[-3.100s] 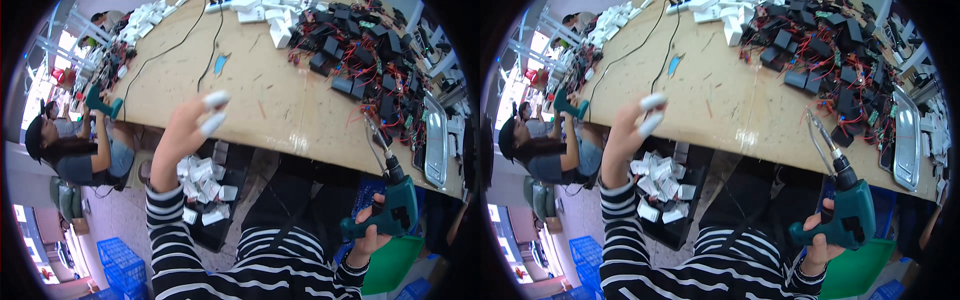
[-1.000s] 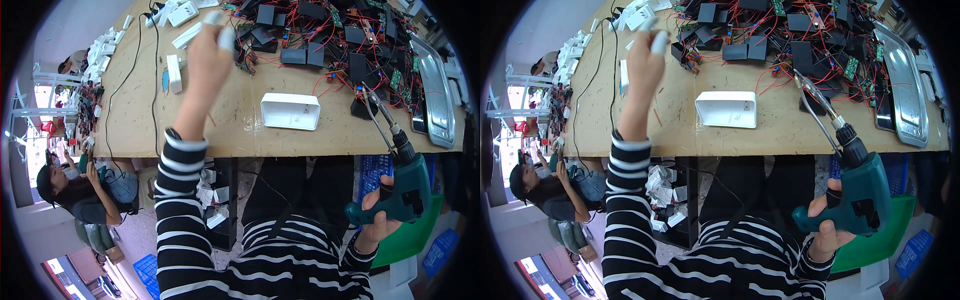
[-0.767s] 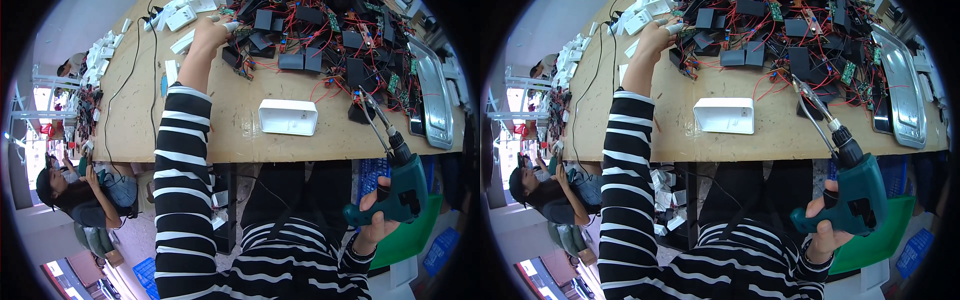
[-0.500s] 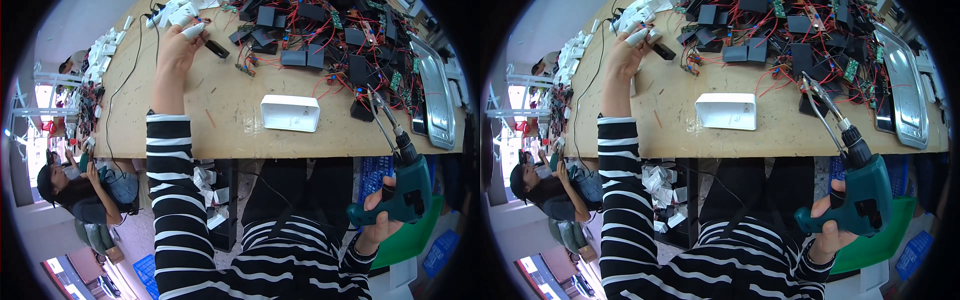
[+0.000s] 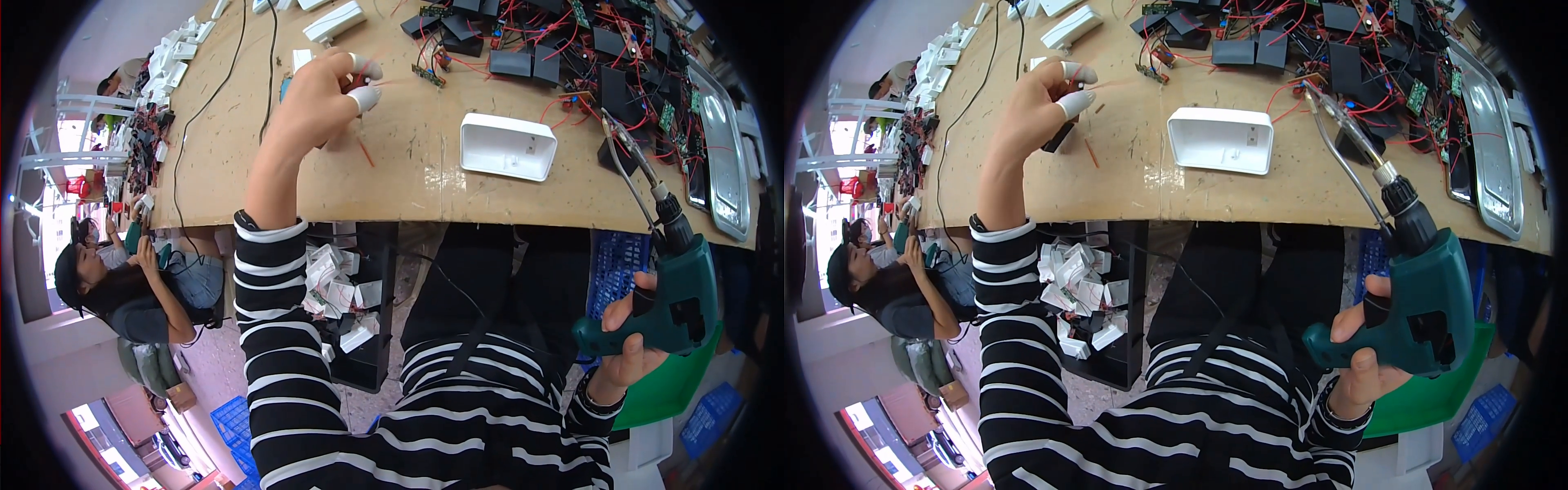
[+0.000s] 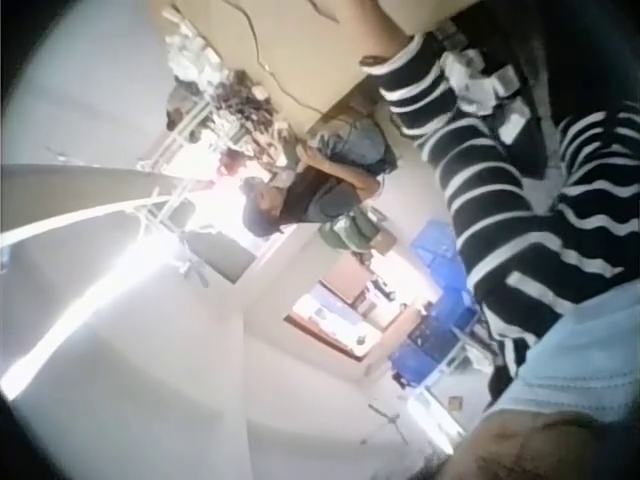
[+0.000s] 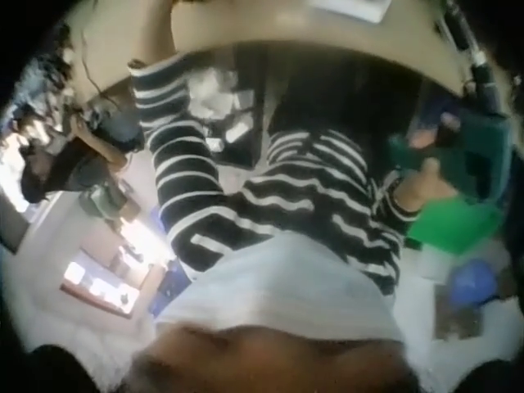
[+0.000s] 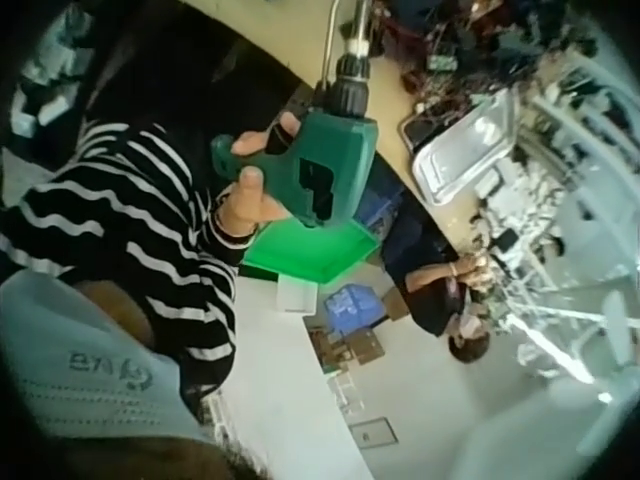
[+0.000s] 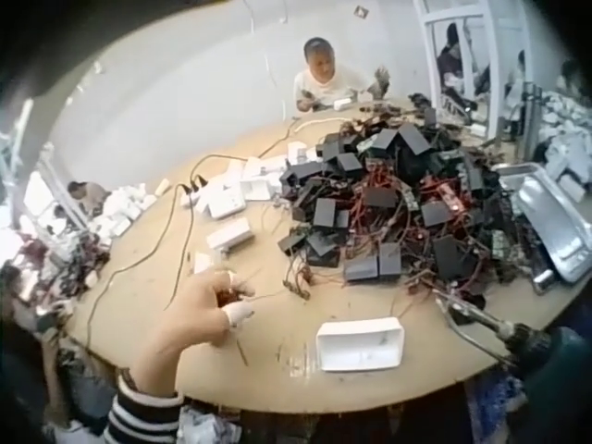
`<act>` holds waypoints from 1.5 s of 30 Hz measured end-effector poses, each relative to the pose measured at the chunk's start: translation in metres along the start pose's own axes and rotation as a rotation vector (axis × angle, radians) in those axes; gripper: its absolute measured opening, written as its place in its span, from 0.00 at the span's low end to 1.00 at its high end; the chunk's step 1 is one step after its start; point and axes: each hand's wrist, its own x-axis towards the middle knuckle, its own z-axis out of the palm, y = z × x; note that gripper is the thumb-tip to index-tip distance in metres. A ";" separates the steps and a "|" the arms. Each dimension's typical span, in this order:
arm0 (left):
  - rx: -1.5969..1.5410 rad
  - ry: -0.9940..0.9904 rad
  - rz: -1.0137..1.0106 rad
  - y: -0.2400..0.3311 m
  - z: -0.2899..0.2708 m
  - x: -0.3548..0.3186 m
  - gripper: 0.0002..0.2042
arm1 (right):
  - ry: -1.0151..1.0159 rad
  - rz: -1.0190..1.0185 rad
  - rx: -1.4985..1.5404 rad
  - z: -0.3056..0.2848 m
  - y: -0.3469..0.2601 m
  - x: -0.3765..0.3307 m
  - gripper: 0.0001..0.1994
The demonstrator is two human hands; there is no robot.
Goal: Soldering wires into small white plastic components at a manual workstation.
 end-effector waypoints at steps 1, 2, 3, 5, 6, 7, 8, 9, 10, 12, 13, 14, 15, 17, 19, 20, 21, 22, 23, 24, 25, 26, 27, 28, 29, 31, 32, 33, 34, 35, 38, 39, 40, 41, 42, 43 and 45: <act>0.109 -0.005 0.107 0.004 0.001 -0.006 0.13 | 0.000 0.005 -0.003 0.000 -0.001 -0.001 0.31; 0.216 -0.013 0.218 0.009 0.003 -0.010 0.12 | 0.000 0.000 -0.014 0.000 -0.001 -0.002 0.31; 0.259 -0.022 0.228 0.016 0.004 -0.017 0.10 | -0.001 -0.004 -0.024 -0.001 -0.001 -0.004 0.31; 0.222 -0.139 0.204 0.024 0.006 -0.028 0.09 | -0.003 0.001 -0.019 -0.001 -0.002 -0.007 0.32; 0.189 -0.248 0.181 0.026 0.008 -0.033 0.09 | -0.008 -0.001 -0.010 -0.002 -0.002 -0.009 0.32; 0.254 -0.244 0.262 0.024 0.013 -0.039 0.06 | -0.004 0.007 -0.015 -0.001 -0.002 -0.010 0.32; 0.253 -0.250 0.257 0.024 0.017 -0.045 0.06 | 0.001 0.016 -0.023 0.000 -0.003 -0.011 0.32; 0.305 -0.253 0.277 0.025 0.022 -0.051 0.05 | 0.006 0.026 -0.031 0.001 -0.004 -0.011 0.32; 0.358 -0.256 0.298 0.025 0.027 -0.057 0.05 | 0.006 0.034 -0.032 0.000 -0.004 -0.011 0.32; 0.411 -0.226 0.312 0.021 0.038 -0.065 0.03 | -0.031 0.015 -0.014 0.000 -0.004 -0.011 0.32; 0.480 -0.135 0.441 0.020 0.043 -0.069 0.02 | -0.031 0.022 -0.016 0.003 -0.006 -0.011 0.32; 0.545 -0.043 0.573 0.020 0.047 -0.071 0.02 | 0.039 0.020 -0.017 0.007 -0.008 -0.009 0.33; 0.599 -0.003 0.607 0.023 0.052 -0.073 0.03 | 0.109 0.016 -0.019 0.011 -0.009 -0.009 0.33; 0.555 0.003 0.610 0.022 0.060 -0.075 0.03 | 0.109 0.016 -0.012 0.015 -0.009 -0.010 0.33; 0.512 0.013 0.611 0.022 0.062 -0.078 0.03 | 0.108 0.014 -0.003 0.011 -0.008 -0.013 0.33; 0.513 -0.007 0.591 0.024 0.059 -0.080 0.07 | 0.029 0.008 0.011 0.006 -0.006 -0.016 0.33; 0.514 -0.027 0.572 0.025 0.057 -0.082 0.11 | -0.049 0.003 0.026 0.002 -0.005 -0.018 0.34; 0.507 -0.033 0.573 0.024 0.058 -0.085 0.11 | -0.046 0.009 0.019 0.002 -0.005 -0.019 0.34; 0.445 -0.042 0.548 0.023 0.059 -0.087 0.11 | -0.043 -0.004 0.026 0.004 -0.005 -0.019 0.34; 0.383 -0.051 0.523 0.022 0.060 -0.088 0.12 | -0.040 -0.016 0.034 0.005 -0.005 -0.019 0.34; 0.385 -0.065 0.576 0.022 0.060 -0.088 0.12 | -0.037 -0.013 0.027 0.004 -0.005 -0.020 0.34; 0.380 -0.069 0.577 0.021 0.063 -0.089 0.12 | -0.042 0.017 0.037 0.004 -0.005 -0.021 0.34; 0.313 -0.042 0.609 0.019 0.068 -0.090 0.12 | -0.048 0.047 0.046 0.004 -0.004 -0.023 0.33; 0.245 -0.016 0.640 0.018 0.072 -0.091 0.11 | -0.046 0.050 0.041 0.004 -0.002 -0.023 0.33; 0.236 -0.020 0.644 0.017 0.076 -0.091 0.11 | -0.047 0.066 0.055 0.005 0.000 -0.022 0.33; 0.233 0.083 0.778 0.017 0.084 -0.090 0.11 | -0.044 0.107 0.088 0.017 0.000 -0.017 0.33; 0.223 0.082 0.783 0.019 0.087 -0.089 0.11 | -0.040 0.107 0.078 0.020 0.002 -0.015 0.33; 0.267 0.124 0.800 0.020 0.090 -0.089 0.11 | -0.046 0.110 0.113 0.022 0.006 -0.012 0.33; 0.311 0.166 0.816 0.022 0.093 -0.088 0.11 | -0.052 0.113 0.149 0.023 0.009 -0.009 0.33; 0.302 0.163 0.820 0.024 0.099 -0.088 0.11 | -0.055 0.112 0.152 0.023 0.012 -0.007 0.32; 0.143 0.203 0.801 0.027 0.109 -0.088 0.12 | -0.084 0.096 0.155 0.022 0.019 0.001 0.32; 0.129 0.188 0.809 0.029 0.109 -0.088 0.12 | -0.099 0.087 0.164 0.022 0.021 0.003 0.31; 0.115 0.172 0.817 0.030 0.110 -0.088 0.11 | -0.096 0.086 0.159 0.024 0.023 0.005 0.31; 0.112 0.172 0.818 0.030 0.112 -0.088 0.11 | -0.086 0.081 0.170 0.027 0.025 0.007 0.31; 0.065 0.214 0.791 0.031 0.115 -0.088 0.11 | -0.076 0.076 0.181 0.029 0.027 0.008 0.30; 0.018 0.256 0.764 0.031 0.116 -0.088 0.10 | -0.094 0.062 0.205 0.029 0.031 0.010 0.29; 0.012 0.265 0.734 0.035 0.116 -0.089 0.10 | -0.056 0.060 0.261 0.034 0.037 0.015 0.28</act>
